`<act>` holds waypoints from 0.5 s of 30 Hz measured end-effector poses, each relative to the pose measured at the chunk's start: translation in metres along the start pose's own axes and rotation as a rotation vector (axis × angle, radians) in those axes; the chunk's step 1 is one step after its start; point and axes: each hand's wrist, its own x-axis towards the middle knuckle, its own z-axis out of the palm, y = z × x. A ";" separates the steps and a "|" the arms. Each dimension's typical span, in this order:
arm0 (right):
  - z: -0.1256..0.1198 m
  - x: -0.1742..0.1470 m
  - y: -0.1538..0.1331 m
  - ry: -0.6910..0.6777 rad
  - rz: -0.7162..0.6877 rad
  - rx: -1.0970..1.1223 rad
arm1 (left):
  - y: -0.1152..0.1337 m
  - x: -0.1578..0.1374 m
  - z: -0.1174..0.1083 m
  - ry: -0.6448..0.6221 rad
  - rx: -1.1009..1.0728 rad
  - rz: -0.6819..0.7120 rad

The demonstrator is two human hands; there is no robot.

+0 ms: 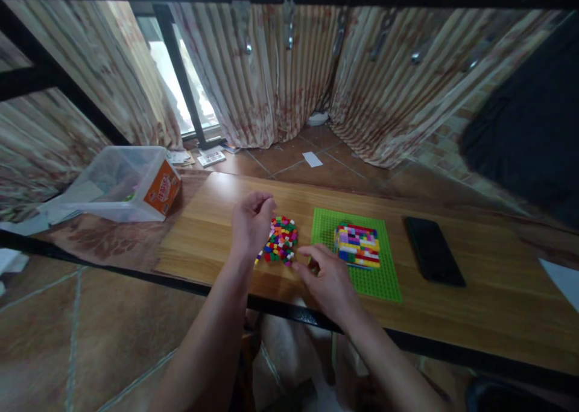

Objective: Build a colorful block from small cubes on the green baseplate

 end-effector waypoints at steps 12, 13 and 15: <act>0.046 0.009 0.008 -0.004 0.014 -0.265 | -0.001 -0.005 -0.006 -0.041 0.041 0.009; 0.047 0.010 0.007 -0.009 0.007 -0.271 | -0.001 -0.006 -0.006 -0.042 0.040 0.006; 0.048 0.011 0.006 -0.009 -0.009 -0.277 | -0.001 -0.007 -0.005 -0.052 0.041 -0.001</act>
